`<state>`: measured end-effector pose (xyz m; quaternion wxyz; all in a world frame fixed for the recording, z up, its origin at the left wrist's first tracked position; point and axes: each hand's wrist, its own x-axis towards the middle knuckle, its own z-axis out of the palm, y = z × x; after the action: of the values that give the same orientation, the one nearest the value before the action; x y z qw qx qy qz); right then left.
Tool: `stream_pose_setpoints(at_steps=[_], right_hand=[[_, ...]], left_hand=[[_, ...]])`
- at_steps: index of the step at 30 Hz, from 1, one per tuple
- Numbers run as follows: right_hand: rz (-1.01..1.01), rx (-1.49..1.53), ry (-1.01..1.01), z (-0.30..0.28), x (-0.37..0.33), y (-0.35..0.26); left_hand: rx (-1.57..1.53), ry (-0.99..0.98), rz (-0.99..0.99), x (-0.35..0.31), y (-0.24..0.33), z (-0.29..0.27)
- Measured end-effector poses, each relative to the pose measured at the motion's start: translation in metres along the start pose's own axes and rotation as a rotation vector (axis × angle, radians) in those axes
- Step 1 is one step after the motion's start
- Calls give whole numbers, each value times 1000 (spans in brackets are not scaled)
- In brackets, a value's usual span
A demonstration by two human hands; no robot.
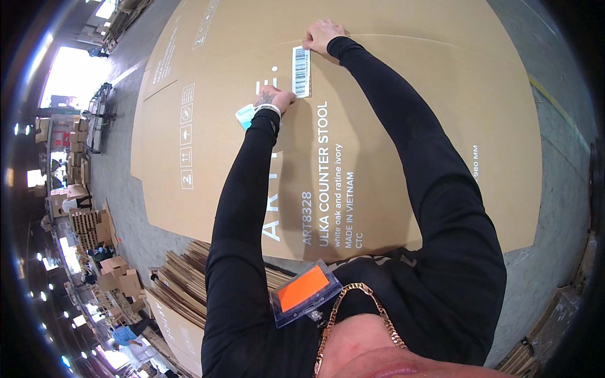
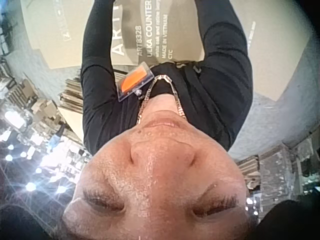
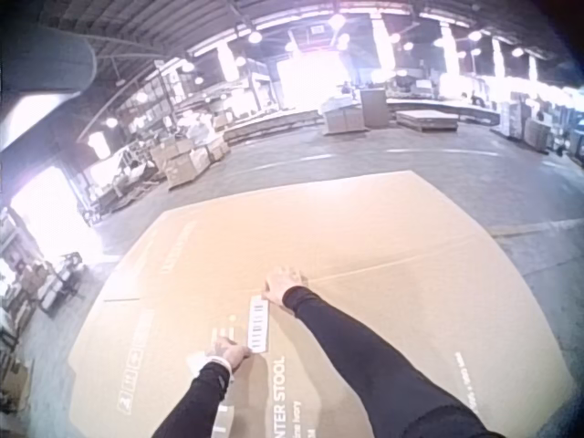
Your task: The person repeatedly picks up flat-packed cardboard boxes, applies a barcode label to each, and stacks them. The task is performed one at a time in a warehouse setting.
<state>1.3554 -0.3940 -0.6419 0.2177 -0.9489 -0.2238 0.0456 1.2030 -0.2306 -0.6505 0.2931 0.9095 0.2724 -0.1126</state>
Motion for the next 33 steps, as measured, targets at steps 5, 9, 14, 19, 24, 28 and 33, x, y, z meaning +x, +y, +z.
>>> stream_pose_setpoints(at_steps=[5, 9, 14, 19, 24, 28, 33], right_hand=[[-65, -3, 54, 4, -6, -2], [-81, -71, 62, 9, -5, -2], [104, -84, 215, 3, 6, 17], [52, 177, 202, -9, 4, 9], [-700, -400, 140, 46, -69, -7], [-369, -444, -77, 25, -27, -20], [-279, -516, -57, 24, -30, -26]], left_hand=[[6, 10, -15, 0, -5, -2], [95, 31, 0, -10, 3, -7], [311, 396, 497, -36, 10, 18], [488, 376, 805, -63, -7, 62], [486, 259, 727, -105, -22, 63], [442, 250, 756, -127, -28, 64], [220, 44, 836, -175, -55, 56]])
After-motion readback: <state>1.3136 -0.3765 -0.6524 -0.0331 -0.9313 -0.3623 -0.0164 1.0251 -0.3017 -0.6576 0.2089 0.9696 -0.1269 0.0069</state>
